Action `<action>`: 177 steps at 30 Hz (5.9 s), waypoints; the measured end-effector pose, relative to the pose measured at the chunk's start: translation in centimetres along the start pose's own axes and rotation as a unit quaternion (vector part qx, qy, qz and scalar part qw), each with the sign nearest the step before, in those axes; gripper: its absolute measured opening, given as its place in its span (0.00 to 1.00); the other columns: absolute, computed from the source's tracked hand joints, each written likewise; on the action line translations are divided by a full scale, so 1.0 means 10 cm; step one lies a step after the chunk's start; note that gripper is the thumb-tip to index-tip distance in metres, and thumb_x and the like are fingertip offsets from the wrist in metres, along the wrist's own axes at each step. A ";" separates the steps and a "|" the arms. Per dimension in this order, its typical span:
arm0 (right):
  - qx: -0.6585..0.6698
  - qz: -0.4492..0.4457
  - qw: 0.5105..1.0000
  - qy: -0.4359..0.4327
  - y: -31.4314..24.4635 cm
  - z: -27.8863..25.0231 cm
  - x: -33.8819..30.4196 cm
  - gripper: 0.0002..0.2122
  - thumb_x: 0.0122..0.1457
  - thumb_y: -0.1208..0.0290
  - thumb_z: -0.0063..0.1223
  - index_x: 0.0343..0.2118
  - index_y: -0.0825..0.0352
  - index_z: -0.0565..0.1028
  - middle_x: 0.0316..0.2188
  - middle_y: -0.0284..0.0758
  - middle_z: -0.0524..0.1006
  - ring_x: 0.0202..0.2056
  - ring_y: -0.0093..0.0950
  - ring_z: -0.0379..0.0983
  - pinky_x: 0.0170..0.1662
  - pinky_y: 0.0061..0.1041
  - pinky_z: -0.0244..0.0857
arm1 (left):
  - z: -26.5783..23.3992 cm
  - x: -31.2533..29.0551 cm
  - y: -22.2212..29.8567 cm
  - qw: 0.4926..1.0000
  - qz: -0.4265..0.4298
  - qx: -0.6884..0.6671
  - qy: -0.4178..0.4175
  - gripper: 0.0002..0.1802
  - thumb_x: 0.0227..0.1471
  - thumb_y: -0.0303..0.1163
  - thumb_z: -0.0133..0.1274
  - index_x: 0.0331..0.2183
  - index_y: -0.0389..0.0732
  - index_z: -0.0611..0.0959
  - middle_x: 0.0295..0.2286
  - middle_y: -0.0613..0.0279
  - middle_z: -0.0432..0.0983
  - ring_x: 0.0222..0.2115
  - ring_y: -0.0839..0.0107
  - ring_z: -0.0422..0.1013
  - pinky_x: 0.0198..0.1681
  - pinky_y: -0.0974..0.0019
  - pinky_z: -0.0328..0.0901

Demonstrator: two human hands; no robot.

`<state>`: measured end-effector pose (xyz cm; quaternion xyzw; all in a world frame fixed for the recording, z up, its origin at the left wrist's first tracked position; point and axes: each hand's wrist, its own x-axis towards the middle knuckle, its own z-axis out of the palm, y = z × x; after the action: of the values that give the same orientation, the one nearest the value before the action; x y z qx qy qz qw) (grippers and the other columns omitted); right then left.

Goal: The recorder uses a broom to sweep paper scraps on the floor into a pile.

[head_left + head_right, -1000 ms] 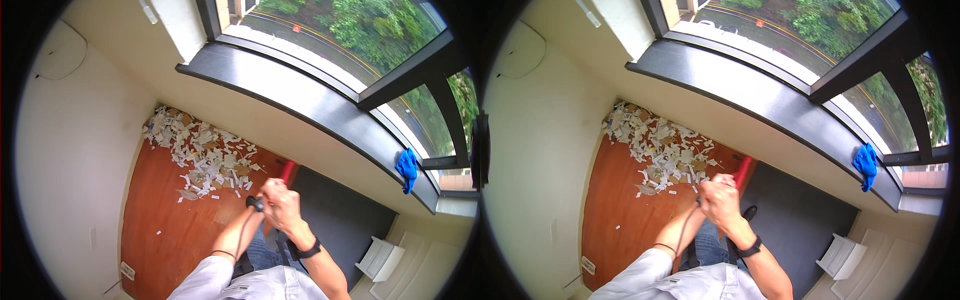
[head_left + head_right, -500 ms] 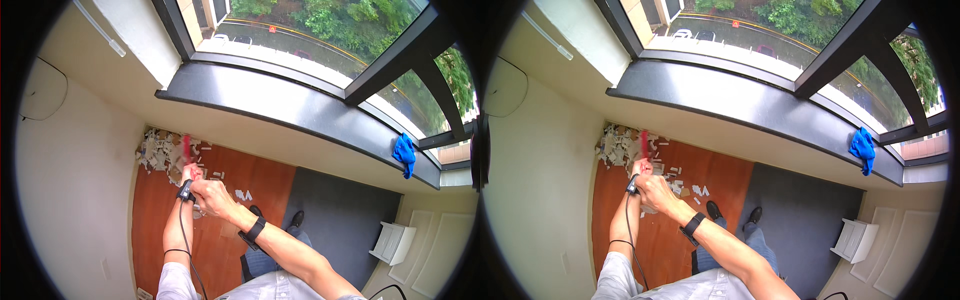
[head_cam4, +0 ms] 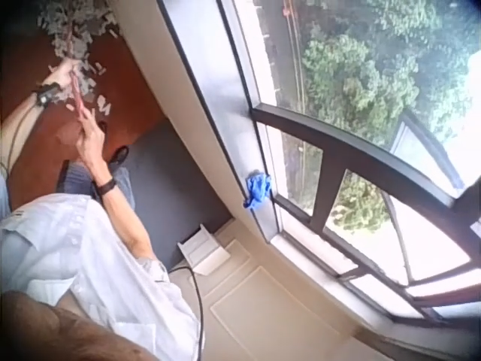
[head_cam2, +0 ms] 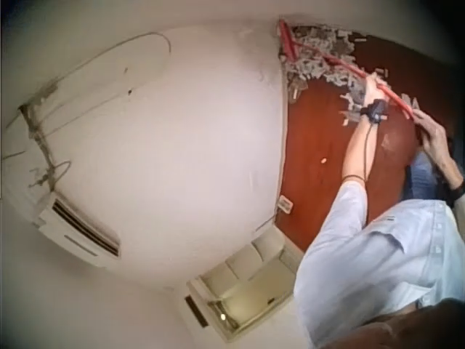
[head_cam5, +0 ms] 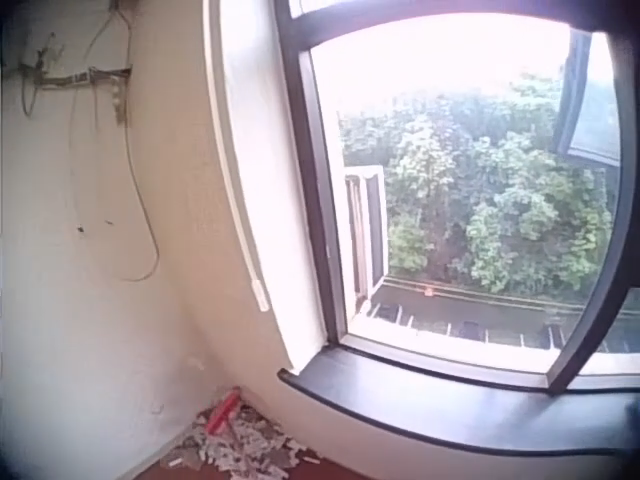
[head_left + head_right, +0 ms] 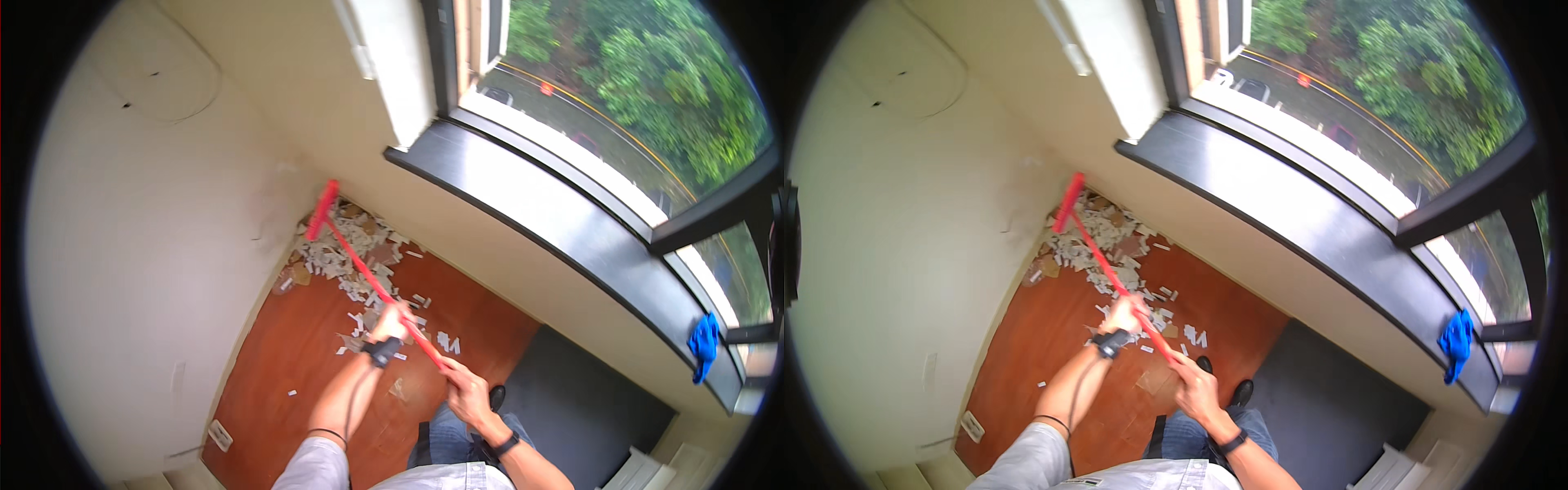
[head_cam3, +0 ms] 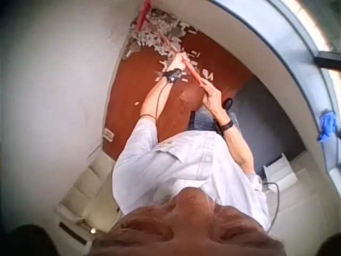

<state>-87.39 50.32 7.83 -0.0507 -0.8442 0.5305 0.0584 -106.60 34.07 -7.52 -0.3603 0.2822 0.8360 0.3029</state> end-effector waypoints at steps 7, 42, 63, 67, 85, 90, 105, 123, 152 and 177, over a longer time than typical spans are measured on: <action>-0.285 0.277 0.873 -0.281 -0.05 -1.01 -0.72 0.17 0.50 0.61 0.54 0.41 0.66 0.72 0.26 0.50 0.76 0.33 0.50 0.73 0.37 0.45 0.66 | -0.31 -0.28 -1.88 0.965 0.108 0.238 -0.026 0.07 0.36 0.23 0.47 0.13 0.41 0.68 0.13 0.63 0.65 0.17 0.65 0.66 0.18 0.64 0.60; -0.329 0.094 0.875 -0.342 0.27 -1.04 0.89 0.09 0.46 0.71 0.54 0.28 0.70 0.70 0.23 0.53 0.74 0.29 0.52 0.72 0.32 0.45 0.67 | 0.26 -0.61 -1.59 0.988 -0.103 -0.114 0.016 0.20 0.55 0.41 0.47 0.46 0.41 0.66 0.42 0.51 0.73 0.44 0.59 0.70 0.48 0.57 0.64; -0.233 0.112 0.913 -0.316 0.94 -0.22 0.95 0.10 0.47 0.69 0.53 0.29 0.71 0.74 0.25 0.52 0.75 0.30 0.48 0.74 0.34 0.39 0.69 | 0.10 -0.55 -1.50 0.999 -0.017 -0.033 0.020 0.16 0.55 0.46 0.45 0.43 0.49 0.72 0.42 0.69 0.73 0.43 0.69 0.67 0.46 0.57 0.61; -0.206 0.099 0.916 -0.331 0.48 -0.66 0.47 0.09 0.46 0.72 0.54 0.31 0.71 0.73 0.24 0.54 0.74 0.30 0.51 0.73 0.32 0.43 0.67 | 0.18 -0.51 -1.60 0.995 -0.053 -0.086 0.004 0.24 0.54 0.47 0.46 0.47 0.42 0.67 0.44 0.58 0.72 0.46 0.64 0.68 0.46 0.55 0.63; -0.300 0.316 0.849 -0.298 -0.82 -2.70 -1.72 0.11 0.48 0.77 0.53 0.36 0.69 0.74 0.19 0.48 0.72 0.20 0.37 0.72 0.24 0.33 0.64 | 0.18 -1.40 -4.08 0.927 -0.365 0.082 -0.020 0.13 0.46 0.29 0.49 0.36 0.37 0.68 0.28 0.49 0.72 0.28 0.53 0.73 0.33 0.49 0.69; -0.329 0.319 0.834 -0.308 -0.80 -2.58 -2.05 0.10 0.47 0.77 0.53 0.34 0.71 0.73 0.19 0.51 0.71 0.20 0.41 0.71 0.24 0.35 0.64 | -0.06 -1.45 -4.31 0.908 -0.389 0.139 -0.075 0.14 0.48 0.26 0.48 0.39 0.37 0.67 0.30 0.46 0.73 0.29 0.51 0.73 0.37 0.45 0.70; -0.309 0.237 0.872 -0.296 0.19 -1.34 -2.11 0.12 0.45 0.72 0.54 0.35 0.64 0.71 0.19 0.50 0.73 0.25 0.51 0.72 0.31 0.45 0.67 | -0.87 -1.00 -3.21 0.960 -0.111 0.124 0.223 0.08 0.51 0.26 0.42 0.36 0.38 0.65 0.24 0.53 0.67 0.21 0.60 0.71 0.21 0.54 0.70; -0.291 0.265 0.870 -0.298 0.03 -2.84 -4.05 0.10 0.51 0.71 0.53 0.35 0.70 0.73 0.22 0.53 0.73 0.26 0.52 0.71 0.28 0.44 0.65 | -1.03 -2.10 -5.82 0.936 -0.302 0.134 0.121 0.04 0.49 0.24 0.47 0.31 0.38 0.71 0.22 0.57 0.69 0.26 0.55 0.73 0.31 0.44 0.70; -0.085 0.158 0.961 -0.211 -0.10 1.84 -1.12 0.11 0.53 0.67 0.49 0.26 0.71 0.77 0.17 0.44 0.76 0.18 0.32 0.75 0.20 0.31 0.68 | -1.91 -2.14 -1.03 0.988 0.076 0.117 0.065 0.06 0.52 0.36 0.50 0.32 0.45 0.75 0.29 0.66 0.75 0.32 0.69 0.71 0.36 0.60 0.66; -0.230 0.302 0.885 -0.270 0.48 -2.08 -4.48 0.16 0.53 0.63 0.52 0.41 0.68 0.72 0.24 0.52 0.74 0.28 0.48 0.74 0.30 0.42 0.66 | -1.41 -2.61 -4.64 0.872 -0.347 0.320 -0.128 0.17 0.53 0.39 0.50 0.42 0.41 0.72 0.42 0.56 0.72 0.38 0.60 0.73 0.39 0.53 0.69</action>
<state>-39.81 64.25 10.45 -0.1696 -0.8695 0.3069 -0.3480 -53.06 46.90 -7.27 -0.2082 0.3494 0.5801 0.7058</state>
